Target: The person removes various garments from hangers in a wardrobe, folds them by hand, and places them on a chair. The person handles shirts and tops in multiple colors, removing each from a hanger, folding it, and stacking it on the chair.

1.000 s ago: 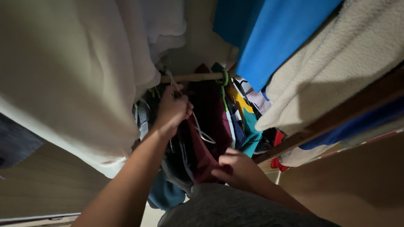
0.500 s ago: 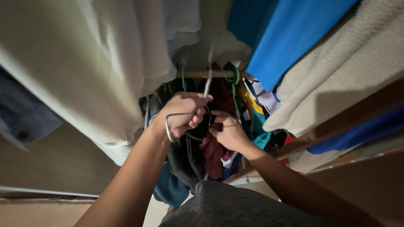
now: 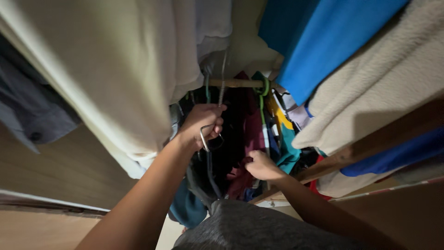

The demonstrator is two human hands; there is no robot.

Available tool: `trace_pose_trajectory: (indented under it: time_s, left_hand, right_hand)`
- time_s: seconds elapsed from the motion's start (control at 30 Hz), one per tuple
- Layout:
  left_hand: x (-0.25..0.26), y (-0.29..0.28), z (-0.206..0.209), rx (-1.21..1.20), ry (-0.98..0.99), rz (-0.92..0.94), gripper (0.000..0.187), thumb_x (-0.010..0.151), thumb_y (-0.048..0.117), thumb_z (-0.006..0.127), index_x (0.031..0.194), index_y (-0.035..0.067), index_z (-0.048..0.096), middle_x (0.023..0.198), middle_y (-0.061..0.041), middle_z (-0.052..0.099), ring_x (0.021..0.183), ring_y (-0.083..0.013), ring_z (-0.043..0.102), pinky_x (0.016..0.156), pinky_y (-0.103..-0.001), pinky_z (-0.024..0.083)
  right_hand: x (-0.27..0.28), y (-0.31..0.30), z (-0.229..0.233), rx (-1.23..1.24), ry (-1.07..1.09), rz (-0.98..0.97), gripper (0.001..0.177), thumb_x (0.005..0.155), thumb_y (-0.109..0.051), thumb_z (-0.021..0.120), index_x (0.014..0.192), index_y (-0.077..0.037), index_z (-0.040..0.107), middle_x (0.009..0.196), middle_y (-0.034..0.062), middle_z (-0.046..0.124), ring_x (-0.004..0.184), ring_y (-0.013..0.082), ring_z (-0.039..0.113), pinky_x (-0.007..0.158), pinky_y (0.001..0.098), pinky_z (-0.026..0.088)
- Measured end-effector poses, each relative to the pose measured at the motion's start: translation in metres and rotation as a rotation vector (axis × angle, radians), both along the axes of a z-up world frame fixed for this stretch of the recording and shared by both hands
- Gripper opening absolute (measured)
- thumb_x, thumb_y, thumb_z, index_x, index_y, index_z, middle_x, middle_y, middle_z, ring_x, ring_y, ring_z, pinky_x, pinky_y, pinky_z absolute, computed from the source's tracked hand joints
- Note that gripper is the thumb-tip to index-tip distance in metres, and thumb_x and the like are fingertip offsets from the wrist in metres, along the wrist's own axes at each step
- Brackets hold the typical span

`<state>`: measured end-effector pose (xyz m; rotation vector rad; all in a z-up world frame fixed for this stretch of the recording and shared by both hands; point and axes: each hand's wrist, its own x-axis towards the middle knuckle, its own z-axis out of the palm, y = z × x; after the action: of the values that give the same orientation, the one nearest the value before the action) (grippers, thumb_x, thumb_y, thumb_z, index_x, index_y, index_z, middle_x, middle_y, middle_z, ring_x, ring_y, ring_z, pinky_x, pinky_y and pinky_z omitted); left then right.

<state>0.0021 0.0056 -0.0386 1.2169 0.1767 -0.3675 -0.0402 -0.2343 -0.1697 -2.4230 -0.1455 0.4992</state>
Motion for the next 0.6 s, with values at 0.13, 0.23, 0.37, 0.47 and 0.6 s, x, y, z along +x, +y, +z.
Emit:
trace_pose_trajectory:
  time_s: [0.13,0.23,0.37,0.47,0.6]
  left_hand:
    - [0.042,-0.013,-0.067,-0.058,0.046,0.106,0.022,0.097,0.011,0.056,0.116,0.003,0.064,0.064,-0.004,0.056,0.048,-0.013,0.052,0.039,-0.026,0.038]
    - [0.07,-0.019,-0.126,-0.094,0.053,0.155,0.012,0.098,0.012,0.058,0.102,0.001,0.059,0.066,-0.006,0.056,0.049,-0.0158,0.054,0.039,-0.027,0.037]
    - [0.073,-0.026,-0.17,0.158,0.142,0.125,0.004,0.09,-0.003,0.061,0.091,-0.002,0.064,0.069,-0.009,0.06,0.054,-0.0186,0.061,0.041,-0.031,0.041]
    - [0.059,-0.035,-0.175,0.274,0.243,0.155,0.011,0.093,-0.005,0.055,0.088,-0.003,0.065,0.073,-0.014,0.063,0.057,-0.0223,0.064,0.043,-0.032,0.048]
    - [0.043,-0.034,-0.166,0.469,0.108,0.119,0.029,0.088,0.006,0.068,0.114,-0.004,0.062,0.098,-0.025,0.067,0.088,-0.0381,0.069,0.07,-0.043,0.057]
  right_hand:
    - [-0.013,0.003,0.045,0.05,0.069,-0.112,0.031,0.085,-0.012,0.069,0.114,-0.003,0.07,0.092,0.0119,0.074,0.076,0.0219,0.071,0.074,0.0384,0.056]
    - [-0.016,0.003,0.071,0.275,0.093,-0.162,0.021,0.089,-0.011,0.068,0.108,-0.001,0.069,0.089,0.0089,0.071,0.074,0.0171,0.069,0.068,0.0347,0.059]
    - [-0.019,0.001,0.101,0.462,0.007,-0.172,0.012,0.095,-0.009,0.068,0.099,0.002,0.066,0.084,0.0045,0.065,0.073,0.0122,0.067,0.062,0.0299,0.062]
    - [-0.018,0.002,0.132,0.549,-0.024,-0.166,0.011,0.094,-0.012,0.065,0.102,-0.004,0.066,0.082,0.0013,0.067,0.073,0.0098,0.067,0.064,0.0281,0.06]
    - [-0.02,0.006,0.161,0.463,-0.188,-0.223,0.008,0.096,-0.012,0.065,0.098,-0.004,0.065,0.083,0.0015,0.066,0.076,0.0113,0.061,0.069,0.0272,0.051]
